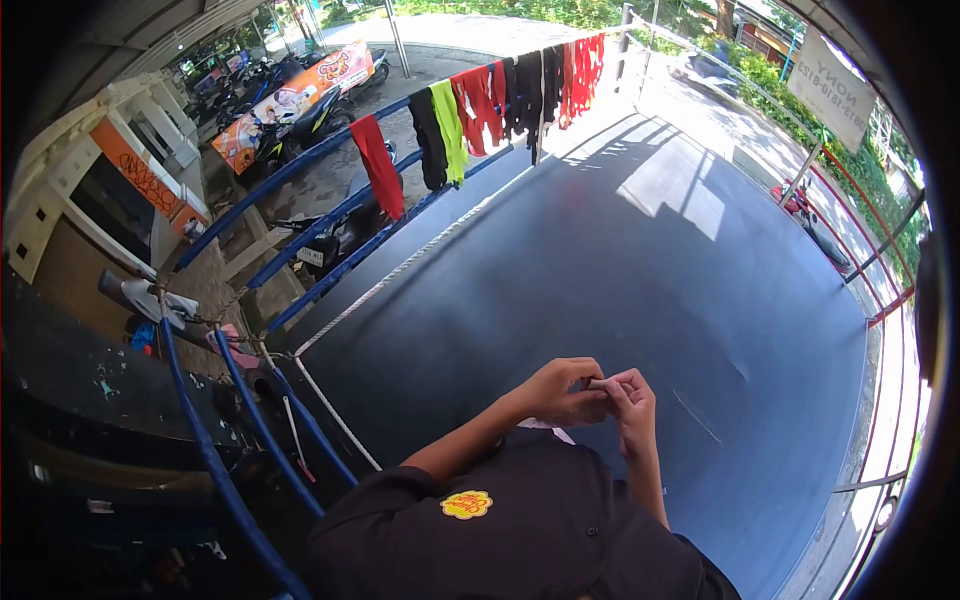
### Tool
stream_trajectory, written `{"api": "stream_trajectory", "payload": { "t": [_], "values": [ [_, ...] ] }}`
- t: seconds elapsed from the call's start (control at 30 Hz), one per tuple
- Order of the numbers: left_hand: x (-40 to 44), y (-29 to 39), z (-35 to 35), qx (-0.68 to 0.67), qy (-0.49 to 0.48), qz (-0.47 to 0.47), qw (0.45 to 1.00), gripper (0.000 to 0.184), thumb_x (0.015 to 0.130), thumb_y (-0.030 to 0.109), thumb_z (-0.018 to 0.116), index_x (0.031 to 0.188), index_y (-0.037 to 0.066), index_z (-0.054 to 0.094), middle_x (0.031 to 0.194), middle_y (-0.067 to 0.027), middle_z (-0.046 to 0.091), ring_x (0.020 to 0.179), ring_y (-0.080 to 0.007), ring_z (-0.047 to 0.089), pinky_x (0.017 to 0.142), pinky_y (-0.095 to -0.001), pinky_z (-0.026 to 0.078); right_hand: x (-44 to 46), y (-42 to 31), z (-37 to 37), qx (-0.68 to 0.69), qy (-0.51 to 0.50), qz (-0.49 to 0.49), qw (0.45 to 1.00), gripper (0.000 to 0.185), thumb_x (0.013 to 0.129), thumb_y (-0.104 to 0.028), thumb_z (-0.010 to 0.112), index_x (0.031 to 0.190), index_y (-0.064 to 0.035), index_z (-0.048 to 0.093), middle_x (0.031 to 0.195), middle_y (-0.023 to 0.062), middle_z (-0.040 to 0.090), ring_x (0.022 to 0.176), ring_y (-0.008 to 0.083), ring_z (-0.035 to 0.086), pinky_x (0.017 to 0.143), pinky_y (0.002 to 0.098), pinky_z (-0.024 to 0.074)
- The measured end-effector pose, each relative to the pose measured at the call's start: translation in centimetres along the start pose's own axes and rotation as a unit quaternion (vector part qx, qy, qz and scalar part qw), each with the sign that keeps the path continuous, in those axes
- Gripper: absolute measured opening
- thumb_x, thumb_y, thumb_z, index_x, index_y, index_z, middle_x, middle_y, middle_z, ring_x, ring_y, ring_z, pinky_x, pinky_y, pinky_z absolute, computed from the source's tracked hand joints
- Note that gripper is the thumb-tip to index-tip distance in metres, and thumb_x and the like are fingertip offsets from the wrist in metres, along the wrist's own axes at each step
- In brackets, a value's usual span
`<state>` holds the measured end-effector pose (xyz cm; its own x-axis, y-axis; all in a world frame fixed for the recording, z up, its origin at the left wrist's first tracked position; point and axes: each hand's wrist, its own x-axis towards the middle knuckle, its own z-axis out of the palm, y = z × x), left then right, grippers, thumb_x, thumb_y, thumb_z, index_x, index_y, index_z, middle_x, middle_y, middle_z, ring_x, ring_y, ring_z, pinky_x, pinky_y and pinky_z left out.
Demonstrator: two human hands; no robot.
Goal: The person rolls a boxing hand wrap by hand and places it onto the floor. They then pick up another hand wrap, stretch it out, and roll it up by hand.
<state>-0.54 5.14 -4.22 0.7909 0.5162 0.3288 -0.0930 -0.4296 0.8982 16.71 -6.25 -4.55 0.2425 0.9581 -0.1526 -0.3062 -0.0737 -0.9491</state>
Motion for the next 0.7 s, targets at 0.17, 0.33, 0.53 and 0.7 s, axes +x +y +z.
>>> {"api": "stream_trajectory", "payload": {
  "t": [0.17,0.33,0.53,0.7],
  "values": [
    [-0.3,0.0,-0.1,-0.021,0.004,-0.034,0.999,0.017,0.09,0.012,0.074,0.101,0.001,0.065,0.087,-0.0078,0.064,0.076,-0.016,0.058,0.069,-0.0314,0.047,-0.3,-0.9,1.1,0.009,-0.01,0.004,1.0,0.016,0.099,-0.015,0.067,0.108,-0.0056,0.058,0.104,0.0073,0.072,0.094,0.0125,0.069,0.08,0.0267,0.0549],
    [-0.2,0.6,-0.8,0.001,-0.021,-0.048,0.999,0.018,0.091,0.013,0.074,0.102,0.001,0.065,0.087,-0.0072,0.064,0.076,-0.0157,0.058,0.066,-0.0308,0.047,-0.2,-0.6,0.6,0.044,0.004,0.031,0.999,0.013,0.098,-0.015,0.068,0.101,-0.0072,0.058,0.097,0.0051,0.071,0.089,0.0111,0.069,0.079,0.0259,0.0544],
    [-0.5,-0.7,0.2,-0.013,0.005,0.02,1.0,0.022,0.088,0.015,0.076,0.103,0.002,0.065,0.089,-0.007,0.066,0.077,-0.0146,0.059,0.062,-0.0299,0.046,-0.2,-0.9,0.2,0.008,-0.01,0.016,1.0,0.015,0.096,-0.014,0.071,0.098,-0.0054,0.06,0.09,0.0031,0.068,0.082,0.0095,0.066,0.076,0.0248,0.0529],
    [-0.7,1.2,0.2,-0.041,-0.019,-0.058,0.997,0.027,0.091,0.021,0.076,0.11,0.005,0.064,0.092,-0.0029,0.068,0.081,-0.0113,0.06,0.067,-0.0278,0.047,-0.7,-0.9,0.2,0.01,-0.011,0.002,1.0,0.022,0.092,-0.009,0.072,0.109,-0.0045,0.058,0.099,0.0065,0.066,0.089,0.0111,0.064,0.082,0.0261,0.0516]
  ]
}}
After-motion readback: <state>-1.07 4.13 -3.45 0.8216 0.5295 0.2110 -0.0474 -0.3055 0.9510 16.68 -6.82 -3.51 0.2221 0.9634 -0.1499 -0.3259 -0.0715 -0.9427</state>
